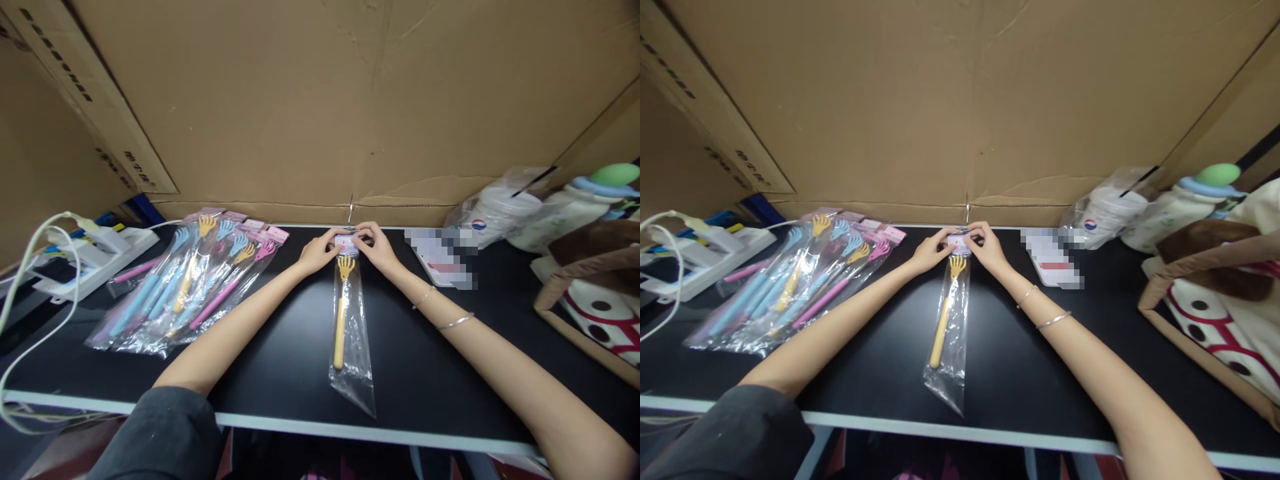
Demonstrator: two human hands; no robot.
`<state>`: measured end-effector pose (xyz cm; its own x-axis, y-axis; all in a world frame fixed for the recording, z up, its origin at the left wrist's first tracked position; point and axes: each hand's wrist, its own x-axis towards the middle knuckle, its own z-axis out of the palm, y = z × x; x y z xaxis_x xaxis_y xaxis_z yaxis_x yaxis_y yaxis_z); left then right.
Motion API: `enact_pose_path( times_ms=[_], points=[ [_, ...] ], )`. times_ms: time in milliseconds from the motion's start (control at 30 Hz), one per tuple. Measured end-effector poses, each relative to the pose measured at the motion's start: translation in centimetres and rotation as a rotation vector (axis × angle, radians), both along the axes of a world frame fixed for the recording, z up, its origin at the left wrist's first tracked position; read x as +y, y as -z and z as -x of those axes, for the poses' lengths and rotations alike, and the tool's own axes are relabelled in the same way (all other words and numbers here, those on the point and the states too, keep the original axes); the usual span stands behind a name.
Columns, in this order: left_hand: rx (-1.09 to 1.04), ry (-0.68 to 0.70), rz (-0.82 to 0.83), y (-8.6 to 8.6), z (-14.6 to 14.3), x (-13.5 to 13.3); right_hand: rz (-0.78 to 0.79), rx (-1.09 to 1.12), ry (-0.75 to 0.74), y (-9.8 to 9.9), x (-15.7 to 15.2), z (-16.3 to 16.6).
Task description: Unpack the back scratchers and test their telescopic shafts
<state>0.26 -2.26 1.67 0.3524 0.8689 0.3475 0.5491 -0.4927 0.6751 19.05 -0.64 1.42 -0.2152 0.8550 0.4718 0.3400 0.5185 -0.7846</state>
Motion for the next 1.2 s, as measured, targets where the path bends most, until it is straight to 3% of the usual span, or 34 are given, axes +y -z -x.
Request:
enact_pose_path(
  times_ms=[233,467,800,1000,1100,1200],
  points=[
    [-0.07,0.03,0.027,0.4,0.0,0.4,0.048,0.092,-0.113,-1.9,-0.3,0.5],
    [-0.152,0.035,0.061,0.6,0.0,0.9,0.168,-0.006,-0.229,-3.1,1.5,-0.3],
    [-0.202,-0.029,0.098,0.4,-0.2,0.7,0.255,-0.025,-0.221,-1.9,1.6,-0.3],
    [-0.224,-0.07,0.195,-0.5,-0.3,0.7,0.379,0.048,-0.289,-2.3,0.9,-0.1],
    [-0.244,-0.119,0.249,-1.5,0.0,0.5,0.47,0.094,-0.292,-2.7,0.3,0.2],
    [-0.274,-0.183,0.272,-2.9,1.3,0.3,0.622,0.12,-0.389,-3.4,-0.8,0.6]
  ],
)
